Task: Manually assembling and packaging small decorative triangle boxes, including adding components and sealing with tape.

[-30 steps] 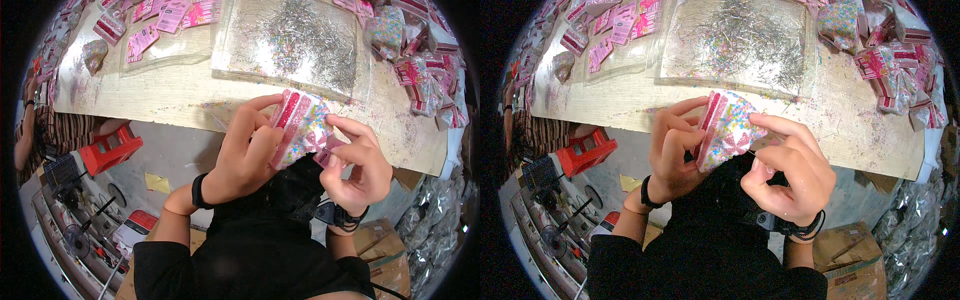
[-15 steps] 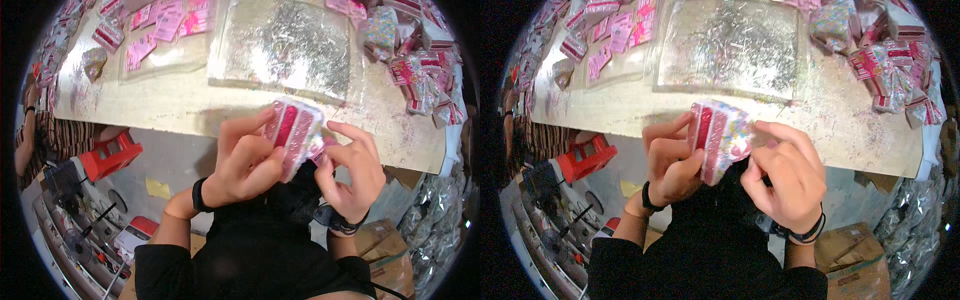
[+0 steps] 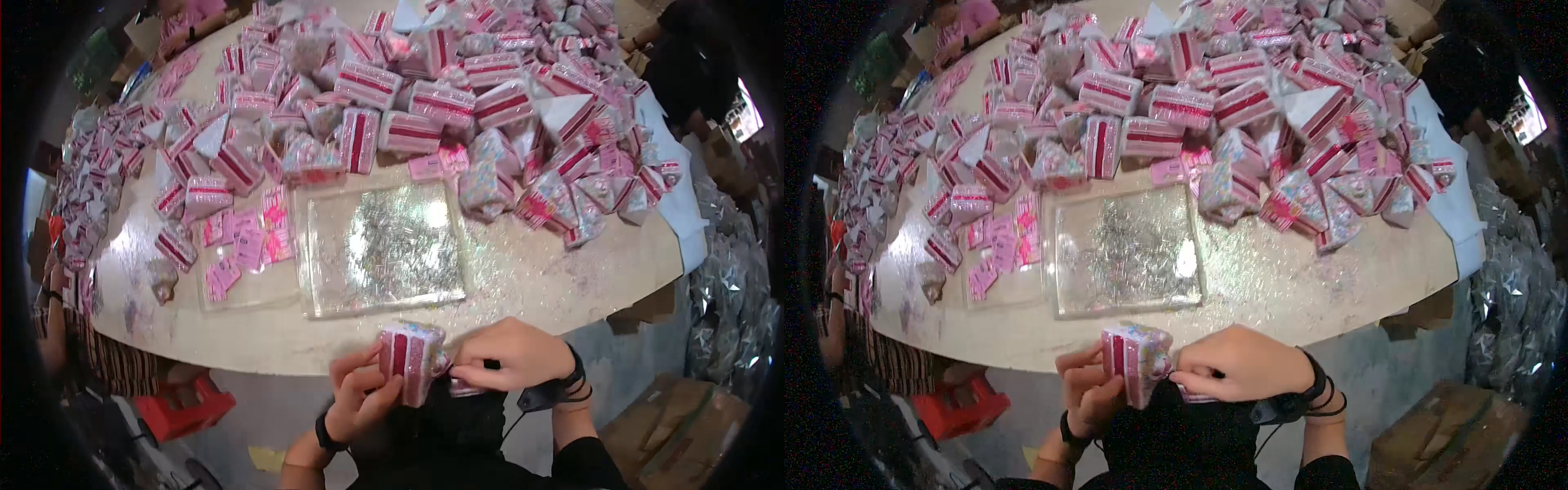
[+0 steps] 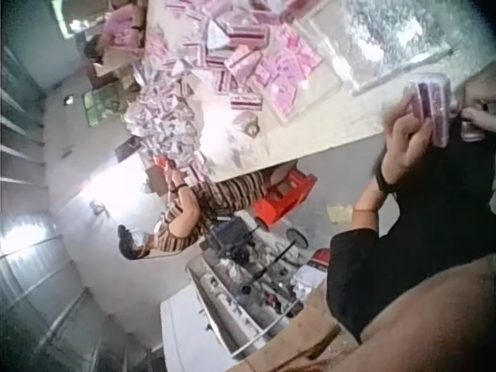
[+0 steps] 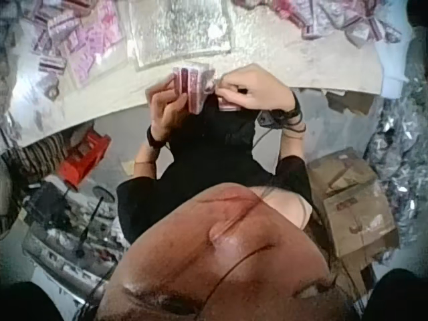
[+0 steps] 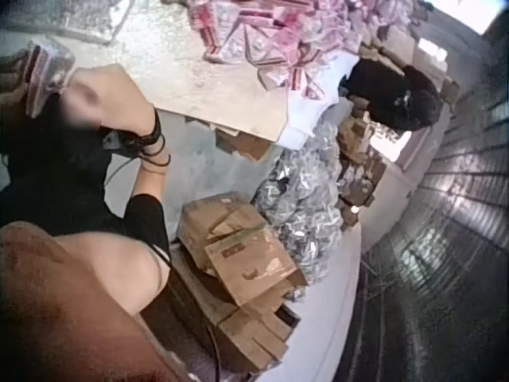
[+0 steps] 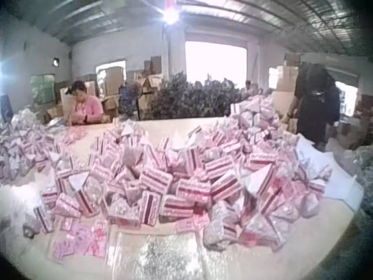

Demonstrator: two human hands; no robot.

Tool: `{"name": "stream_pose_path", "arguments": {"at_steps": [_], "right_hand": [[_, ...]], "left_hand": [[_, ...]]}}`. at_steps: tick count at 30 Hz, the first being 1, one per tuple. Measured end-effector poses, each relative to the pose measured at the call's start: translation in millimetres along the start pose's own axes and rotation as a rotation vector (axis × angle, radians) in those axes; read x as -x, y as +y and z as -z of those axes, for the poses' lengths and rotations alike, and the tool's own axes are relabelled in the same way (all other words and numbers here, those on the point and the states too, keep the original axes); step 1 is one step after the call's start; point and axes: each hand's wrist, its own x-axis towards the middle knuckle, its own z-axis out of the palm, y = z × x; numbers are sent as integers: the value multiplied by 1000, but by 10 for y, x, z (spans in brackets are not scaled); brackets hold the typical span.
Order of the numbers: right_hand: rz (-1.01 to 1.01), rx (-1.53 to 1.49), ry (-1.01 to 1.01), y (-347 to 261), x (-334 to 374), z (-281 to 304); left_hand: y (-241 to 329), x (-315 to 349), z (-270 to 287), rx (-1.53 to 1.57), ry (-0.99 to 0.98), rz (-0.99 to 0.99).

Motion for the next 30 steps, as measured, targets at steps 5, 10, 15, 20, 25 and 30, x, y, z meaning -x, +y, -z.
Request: {"name": "stream_pose_path", "arguments": {"at_steps": [5,10,15,20,25,30], "right_hand": [[105,-16,167,44,157,243],[333,-133,1105,291,530,1068],[14,1001,1321,-35,362,1765],[828,149,644,-424,681,1145],[1025,151,-613,-1269,890,737],[1008,132,-524,-1410,1091,881]], "left_hand": [[84,-253,-86,25,-66,-22],[20,-365,-51,-139,65,-55],[-186,-337,239,-333,133,39],[-268,-413,675,-502,210,214],[-481,-618,1235,-584,220,340],[-1003,-689,1875,-709,240,442]]}}
